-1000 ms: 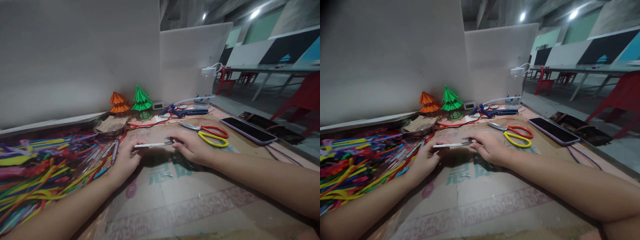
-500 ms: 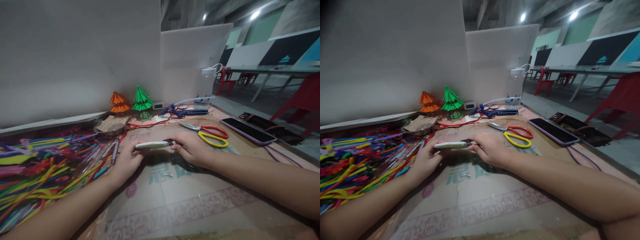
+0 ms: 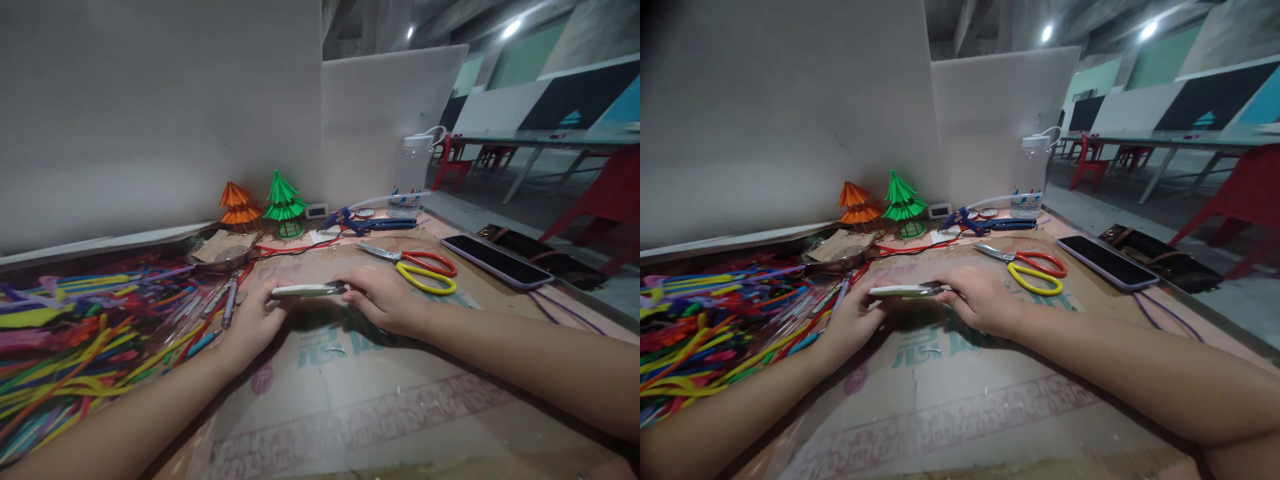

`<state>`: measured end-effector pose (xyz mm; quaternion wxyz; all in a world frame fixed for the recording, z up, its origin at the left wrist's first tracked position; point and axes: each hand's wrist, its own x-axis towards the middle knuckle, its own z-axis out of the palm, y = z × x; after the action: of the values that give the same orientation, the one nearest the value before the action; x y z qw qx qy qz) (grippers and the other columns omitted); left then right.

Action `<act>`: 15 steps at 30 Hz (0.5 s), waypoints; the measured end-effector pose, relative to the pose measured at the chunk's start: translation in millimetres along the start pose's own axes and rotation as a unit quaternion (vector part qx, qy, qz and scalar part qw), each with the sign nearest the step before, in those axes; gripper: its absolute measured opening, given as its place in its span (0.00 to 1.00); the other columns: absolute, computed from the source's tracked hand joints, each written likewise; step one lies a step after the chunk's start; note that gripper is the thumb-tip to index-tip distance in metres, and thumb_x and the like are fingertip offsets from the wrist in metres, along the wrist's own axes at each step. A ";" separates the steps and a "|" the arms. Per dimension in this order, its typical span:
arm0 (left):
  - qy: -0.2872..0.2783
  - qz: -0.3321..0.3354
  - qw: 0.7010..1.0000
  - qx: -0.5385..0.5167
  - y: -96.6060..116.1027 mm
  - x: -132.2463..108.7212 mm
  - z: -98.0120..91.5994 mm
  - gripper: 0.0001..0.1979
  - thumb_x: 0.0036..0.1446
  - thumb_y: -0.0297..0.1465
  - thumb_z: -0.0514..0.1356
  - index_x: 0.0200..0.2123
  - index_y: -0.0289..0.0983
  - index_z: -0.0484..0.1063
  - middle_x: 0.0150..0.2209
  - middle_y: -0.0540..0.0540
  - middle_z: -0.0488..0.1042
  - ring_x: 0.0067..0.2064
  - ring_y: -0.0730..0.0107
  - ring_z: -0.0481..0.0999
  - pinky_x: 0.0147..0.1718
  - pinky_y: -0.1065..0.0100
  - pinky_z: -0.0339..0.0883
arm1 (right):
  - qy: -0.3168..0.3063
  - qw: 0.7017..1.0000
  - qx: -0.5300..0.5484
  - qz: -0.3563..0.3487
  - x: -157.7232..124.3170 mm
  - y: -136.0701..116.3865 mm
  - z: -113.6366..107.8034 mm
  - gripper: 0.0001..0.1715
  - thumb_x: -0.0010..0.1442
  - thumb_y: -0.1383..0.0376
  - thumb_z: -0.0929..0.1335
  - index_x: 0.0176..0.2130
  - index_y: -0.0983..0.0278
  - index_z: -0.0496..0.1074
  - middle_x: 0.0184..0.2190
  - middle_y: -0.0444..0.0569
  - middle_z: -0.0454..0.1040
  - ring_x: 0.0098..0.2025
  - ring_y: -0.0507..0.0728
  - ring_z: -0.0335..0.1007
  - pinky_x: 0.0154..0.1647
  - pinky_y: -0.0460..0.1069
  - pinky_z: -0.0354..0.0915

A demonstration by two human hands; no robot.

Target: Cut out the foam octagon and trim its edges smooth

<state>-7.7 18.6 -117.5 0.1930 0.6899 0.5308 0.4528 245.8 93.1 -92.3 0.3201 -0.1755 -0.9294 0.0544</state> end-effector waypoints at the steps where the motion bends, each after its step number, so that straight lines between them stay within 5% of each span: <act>1: 0.003 0.000 1.000 -0.002 0.2 0.1 0.2 0.09 0.61 0.36 0.58 0.40 0.37 0.73 0.35 0.49 0.75 0.37 0.68 0.75 0.36 0.71 0.69 | 0.001 1.000 -0.001 0.000 0.0 -0.1 0.0 0.17 0.69 0.60 0.61 0.48 0.67 0.73 0.36 0.53 0.78 0.37 0.59 0.72 0.37 0.51 0.63; 15: -0.018 -0.008 1.000 0.017 -5.0 -0.6 1.1 0.07 0.59 0.32 0.58 0.40 0.37 0.73 0.35 0.49 0.77 0.37 0.67 0.76 0.37 0.69 0.68 | 0.027 0.999 -0.006 0.034 1.8 0.6 -0.6 0.15 0.69 0.61 0.62 0.48 0.66 0.73 0.40 0.54 0.79 0.40 0.60 0.73 0.41 0.52 0.65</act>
<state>-9.6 20.2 -122.1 0.1945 0.6971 0.5401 0.4296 245.0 94.4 -90.9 0.3419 -0.2097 -0.9144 0.0551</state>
